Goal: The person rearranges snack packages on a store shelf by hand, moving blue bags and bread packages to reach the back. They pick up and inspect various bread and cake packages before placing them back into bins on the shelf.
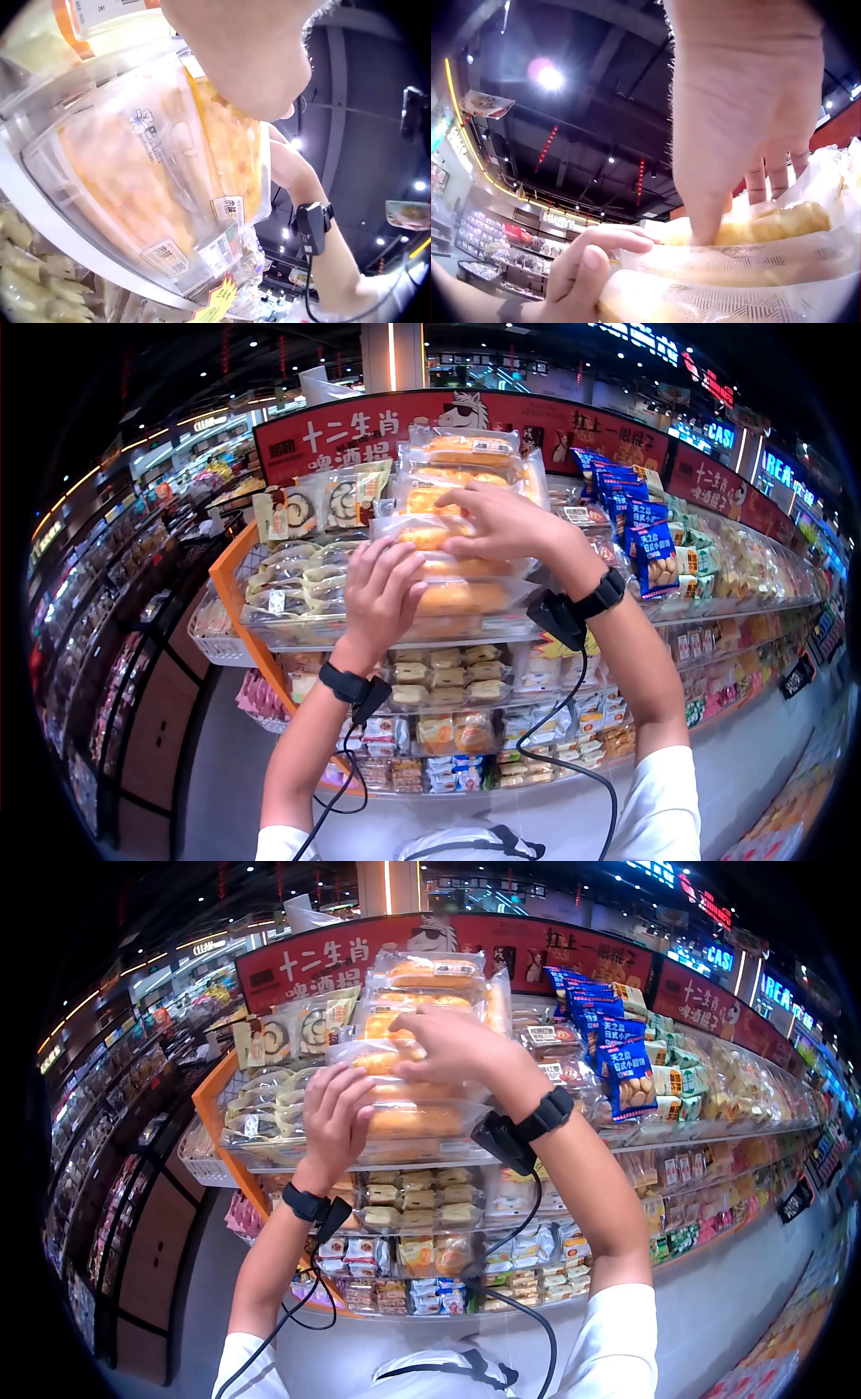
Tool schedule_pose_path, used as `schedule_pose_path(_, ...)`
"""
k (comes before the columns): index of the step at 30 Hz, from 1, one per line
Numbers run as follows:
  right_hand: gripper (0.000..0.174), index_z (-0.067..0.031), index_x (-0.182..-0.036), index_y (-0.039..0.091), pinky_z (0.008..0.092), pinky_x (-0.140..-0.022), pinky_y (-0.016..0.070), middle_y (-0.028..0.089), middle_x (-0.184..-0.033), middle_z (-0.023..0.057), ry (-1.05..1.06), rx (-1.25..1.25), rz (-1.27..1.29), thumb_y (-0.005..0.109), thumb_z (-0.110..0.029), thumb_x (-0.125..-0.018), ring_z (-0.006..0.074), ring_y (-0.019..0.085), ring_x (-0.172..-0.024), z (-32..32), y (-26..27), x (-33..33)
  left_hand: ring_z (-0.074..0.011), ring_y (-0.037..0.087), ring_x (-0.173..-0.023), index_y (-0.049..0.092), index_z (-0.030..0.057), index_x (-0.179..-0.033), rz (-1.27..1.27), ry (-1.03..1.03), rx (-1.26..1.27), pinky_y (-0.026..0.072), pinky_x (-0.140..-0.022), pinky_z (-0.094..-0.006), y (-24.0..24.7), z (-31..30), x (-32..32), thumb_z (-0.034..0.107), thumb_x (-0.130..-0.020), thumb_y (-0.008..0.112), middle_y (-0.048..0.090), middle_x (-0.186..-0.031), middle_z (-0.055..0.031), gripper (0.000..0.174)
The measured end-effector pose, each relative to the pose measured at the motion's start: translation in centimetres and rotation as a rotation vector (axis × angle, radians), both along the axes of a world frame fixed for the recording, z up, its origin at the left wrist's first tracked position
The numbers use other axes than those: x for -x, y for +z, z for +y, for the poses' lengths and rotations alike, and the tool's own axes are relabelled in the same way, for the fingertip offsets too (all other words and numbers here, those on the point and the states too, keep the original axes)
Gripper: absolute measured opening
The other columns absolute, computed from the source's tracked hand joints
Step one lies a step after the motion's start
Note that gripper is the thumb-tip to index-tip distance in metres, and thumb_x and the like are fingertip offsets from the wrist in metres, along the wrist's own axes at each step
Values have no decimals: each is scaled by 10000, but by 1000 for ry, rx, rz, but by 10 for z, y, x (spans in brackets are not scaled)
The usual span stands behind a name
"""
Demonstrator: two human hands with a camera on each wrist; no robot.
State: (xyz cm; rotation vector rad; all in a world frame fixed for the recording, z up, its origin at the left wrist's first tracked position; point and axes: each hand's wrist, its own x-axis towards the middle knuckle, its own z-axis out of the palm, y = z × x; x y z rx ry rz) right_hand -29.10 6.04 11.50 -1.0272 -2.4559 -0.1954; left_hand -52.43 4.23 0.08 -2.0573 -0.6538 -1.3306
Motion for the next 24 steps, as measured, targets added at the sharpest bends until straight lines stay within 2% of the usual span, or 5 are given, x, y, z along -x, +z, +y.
schedule_pose_path(4, 794, -1, -1312, 601, 428, -995, 488, 591, -1279, 246, 103, 111, 26, 650, -656, -865, 405, 595, -1192, -1, -8, 4, -375, 410, -1395, 540, 83, -1385, 4, 207, -50, 285, -1160, -566, -2, 0, -2, 291, -1023, 554, 513, -1481, -128, 418)
schedule_pose_path(5, 888, -3, -1374, 552, 455, -1062, 444, 542, -1356, 263, 65, 156, -12, 619, -721, -856, 407, 550, -1263, -8, -8, 3, -361, 288, -1488, 454, 128, -1496, 20, 259, 5, 200, -1204, -569, -5, 4, 1, 351, -1043, 517, 404, -1588, -98, 508)
schedule_pose_path(9, 1028, -52, -1520, 393, 558, -1180, 276, 471, -1472, 245, 23, -186, -125, 614, -770, -819, 396, 445, -1377, -23, -33, -7, -364, 181, -1544, 421, 214, -1544, 40, 357, 114, 111, -1235, -567, -3, 11, 6, 391, -1054, 480, 294, -1659, -67, 524)
schedule_pose_path(19, 855, -115, -1539, 403, 511, -1212, 259, 501, -1502, 171, 61, -289, -97, 583, -663, -909, 309, 422, -1439, -8, -60, -15, -331, 253, -1530, 459, 90, -1499, 101, 364, 14, 68, -1241, -563, 11, -10, -6, 336, -1050, 459, 403, -1599, -88, 512)
schedule_pose_path(24, 739, -85, -1459, 489, 484, -1124, 393, 573, -1426, 157, 159, -134, -48, 704, -515, -899, 369, 563, -1281, -1, -42, -17, -307, 299, -1515, 467, 67, -1488, 150, 324, 84, 114, -1232, -563, 17, 2, -35, 376, -1034, 461, 433, -1576, -97, 549)
